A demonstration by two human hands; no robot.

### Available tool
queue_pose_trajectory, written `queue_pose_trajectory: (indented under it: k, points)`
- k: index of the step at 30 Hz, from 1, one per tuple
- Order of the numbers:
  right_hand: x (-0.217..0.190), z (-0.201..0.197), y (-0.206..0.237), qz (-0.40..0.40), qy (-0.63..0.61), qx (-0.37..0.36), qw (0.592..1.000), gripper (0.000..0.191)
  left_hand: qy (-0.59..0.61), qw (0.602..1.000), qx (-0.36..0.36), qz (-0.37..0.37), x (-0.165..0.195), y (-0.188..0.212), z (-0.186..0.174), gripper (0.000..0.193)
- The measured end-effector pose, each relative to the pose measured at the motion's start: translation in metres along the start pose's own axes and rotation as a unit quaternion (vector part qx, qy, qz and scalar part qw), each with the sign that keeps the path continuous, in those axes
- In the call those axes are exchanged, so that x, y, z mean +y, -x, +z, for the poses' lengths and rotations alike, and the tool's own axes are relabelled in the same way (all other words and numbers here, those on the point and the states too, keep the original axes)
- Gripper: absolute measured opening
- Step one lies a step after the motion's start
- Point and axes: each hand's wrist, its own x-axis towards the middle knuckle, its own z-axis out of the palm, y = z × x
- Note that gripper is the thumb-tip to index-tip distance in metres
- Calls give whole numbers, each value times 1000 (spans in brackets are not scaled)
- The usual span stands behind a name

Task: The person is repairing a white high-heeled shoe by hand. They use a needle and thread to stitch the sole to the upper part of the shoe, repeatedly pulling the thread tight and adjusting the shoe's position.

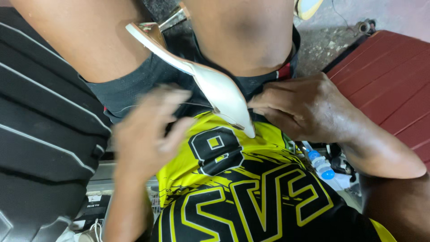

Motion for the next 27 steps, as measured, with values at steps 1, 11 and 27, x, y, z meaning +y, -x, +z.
queue_pose_trajectory:
  k: [1,11,27]
  points:
    - [0,0,-1,0,-5,-1,1000,10,-5,1000,-12,25,-2,-3,9,37]
    - [-8,-14,-7,-26,-13,-9,1000,28,726,686,-2,-41,-23,9,21,14]
    - [-13,-6,0,-36,63,-41,997,27,311,920,-206,-118,-18,-34,27,14]
